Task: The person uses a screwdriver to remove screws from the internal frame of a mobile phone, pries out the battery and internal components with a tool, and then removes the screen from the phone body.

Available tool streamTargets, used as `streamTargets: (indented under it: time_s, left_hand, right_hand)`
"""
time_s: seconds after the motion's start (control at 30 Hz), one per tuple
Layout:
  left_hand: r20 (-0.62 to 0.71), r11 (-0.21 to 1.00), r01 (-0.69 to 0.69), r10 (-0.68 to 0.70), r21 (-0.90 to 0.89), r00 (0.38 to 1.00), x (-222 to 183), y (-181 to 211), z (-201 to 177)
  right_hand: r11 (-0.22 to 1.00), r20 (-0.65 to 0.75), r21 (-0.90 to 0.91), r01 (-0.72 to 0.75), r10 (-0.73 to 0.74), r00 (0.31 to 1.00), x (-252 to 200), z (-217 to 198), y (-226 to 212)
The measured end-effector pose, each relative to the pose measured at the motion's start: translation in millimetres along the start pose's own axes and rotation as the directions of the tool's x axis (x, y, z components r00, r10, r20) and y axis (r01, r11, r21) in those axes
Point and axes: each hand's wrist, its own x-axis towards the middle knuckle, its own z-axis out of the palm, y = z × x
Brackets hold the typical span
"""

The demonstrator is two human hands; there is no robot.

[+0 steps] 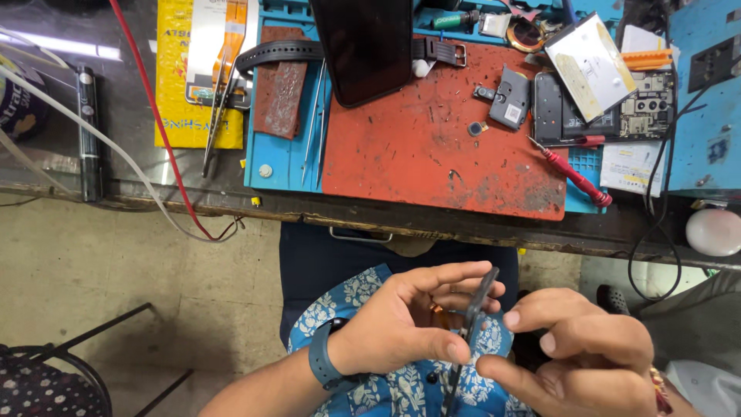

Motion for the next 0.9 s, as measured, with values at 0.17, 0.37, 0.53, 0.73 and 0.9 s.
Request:
streamTargets:
  time_s: [0.17,0.37,0.53,0.73,0.9]
  left_hand:
    - [0.008,0.999,0.021,-0.021,0.024,1.0,0,-3,3]
    - [0.014,0.997,0.024,-0.025,0.067,1.0,2,0,6]
    - [-0.006,0.994,0.045,-0.045,0.096,0.999,2,1,9]
    - [-0.03,0.982,0.037,-0.032,0.183,0.999,3,-1,11]
    - [-0.05,0.978,0.032,-0.022,0.205,0.999,6,-5,13]
  right_hand:
    - [0.99,0.154,-0.019,0.141,-0.136,0.979,16,-7,1]
    - [0.979,0.211,-0.018,0.203,-0.195,0.958,18,-13,4]
    - [0.974,0.228,-0.023,0.226,-0.215,0.95,15,-17,5]
    - [0.957,0.325,-0.041,0.287,-0.259,0.91,26,-26,5]
    - [0.939,0.405,-0.019,0.343,-0.307,0.861,45,-29,0]
